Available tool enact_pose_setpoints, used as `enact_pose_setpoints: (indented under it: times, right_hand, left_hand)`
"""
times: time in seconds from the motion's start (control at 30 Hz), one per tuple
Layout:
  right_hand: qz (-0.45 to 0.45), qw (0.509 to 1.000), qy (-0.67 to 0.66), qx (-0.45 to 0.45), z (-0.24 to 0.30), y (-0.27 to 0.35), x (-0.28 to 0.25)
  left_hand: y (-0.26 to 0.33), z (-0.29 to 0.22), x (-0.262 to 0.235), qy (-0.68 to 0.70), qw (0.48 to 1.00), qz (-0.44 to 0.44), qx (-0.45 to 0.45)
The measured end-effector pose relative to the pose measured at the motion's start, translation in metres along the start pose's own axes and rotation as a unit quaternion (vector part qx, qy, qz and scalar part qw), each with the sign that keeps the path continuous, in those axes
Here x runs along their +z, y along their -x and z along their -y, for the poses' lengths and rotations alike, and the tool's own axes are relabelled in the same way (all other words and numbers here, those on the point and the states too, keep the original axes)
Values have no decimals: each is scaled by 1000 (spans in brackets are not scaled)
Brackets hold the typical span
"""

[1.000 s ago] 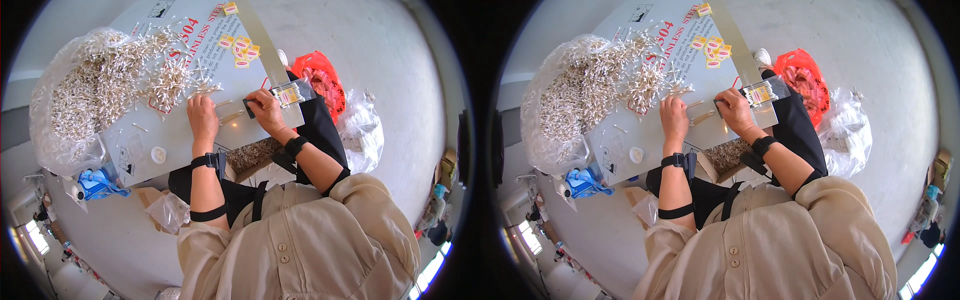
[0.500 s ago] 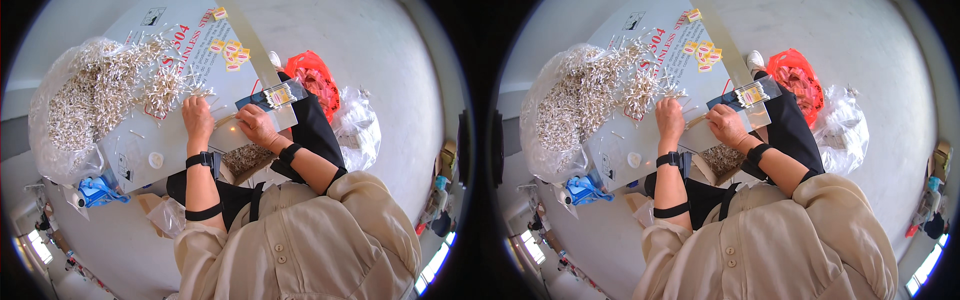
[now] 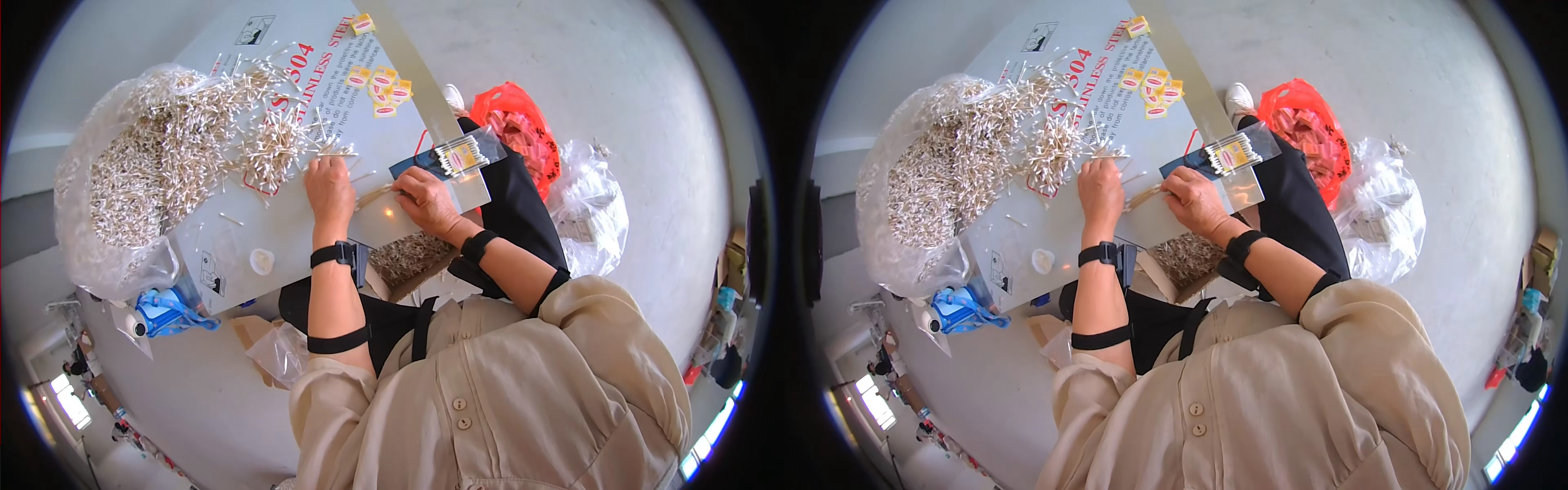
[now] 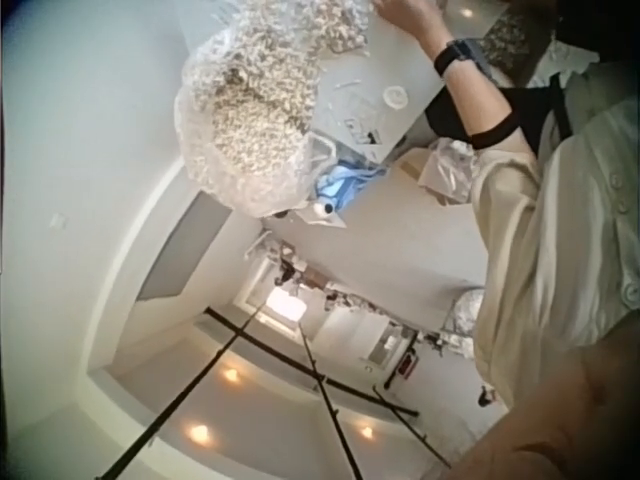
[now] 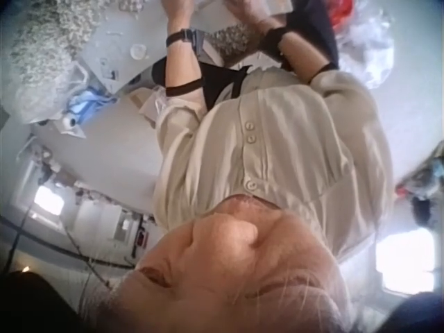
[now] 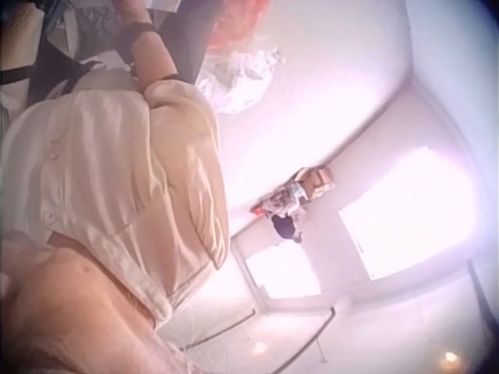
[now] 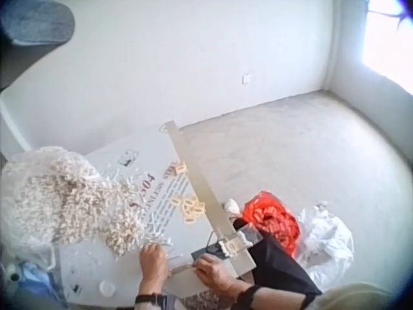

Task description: The recorder is packing cotton swabs into small plastic bags, adding a product label to each.

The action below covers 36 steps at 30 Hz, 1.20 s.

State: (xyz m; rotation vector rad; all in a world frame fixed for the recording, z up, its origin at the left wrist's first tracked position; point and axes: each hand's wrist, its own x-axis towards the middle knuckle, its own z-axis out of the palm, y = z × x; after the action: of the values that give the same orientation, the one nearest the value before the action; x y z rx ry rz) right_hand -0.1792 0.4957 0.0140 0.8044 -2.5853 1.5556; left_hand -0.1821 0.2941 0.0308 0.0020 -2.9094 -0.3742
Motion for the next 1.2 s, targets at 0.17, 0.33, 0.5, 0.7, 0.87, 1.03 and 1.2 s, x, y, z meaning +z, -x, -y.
enact_pose_setpoints:
  times: [0.17,0.33,0.5,0.7,0.87,1.03,1.2]
  right_hand:
    - [-8,996,-61,61,-6,-3,-2]
    - [3,998,-35,48,-7,-11,11]
    - [81,993,68,-49,-10,0,-2]
    - [103,982,146,-66,-6,-37,23]
    - [79,993,85,-3,-2,-51,19]
    - [-36,991,85,-96,-23,-25,9]
    - [-30,989,95,-110,-11,-33,33]
  left_hand:
    - [8,-1,-10,68,995,-29,-63]
    - [74,-9,-23,172,984,49,-30]
    - [92,-50,1,176,977,-12,-118]
    - [100,-59,-17,158,977,-57,-132]
    - [138,-47,-20,228,960,-35,-159]
    - [131,-40,-9,210,963,-79,-149]
    - [119,18,9,148,967,-98,-182]
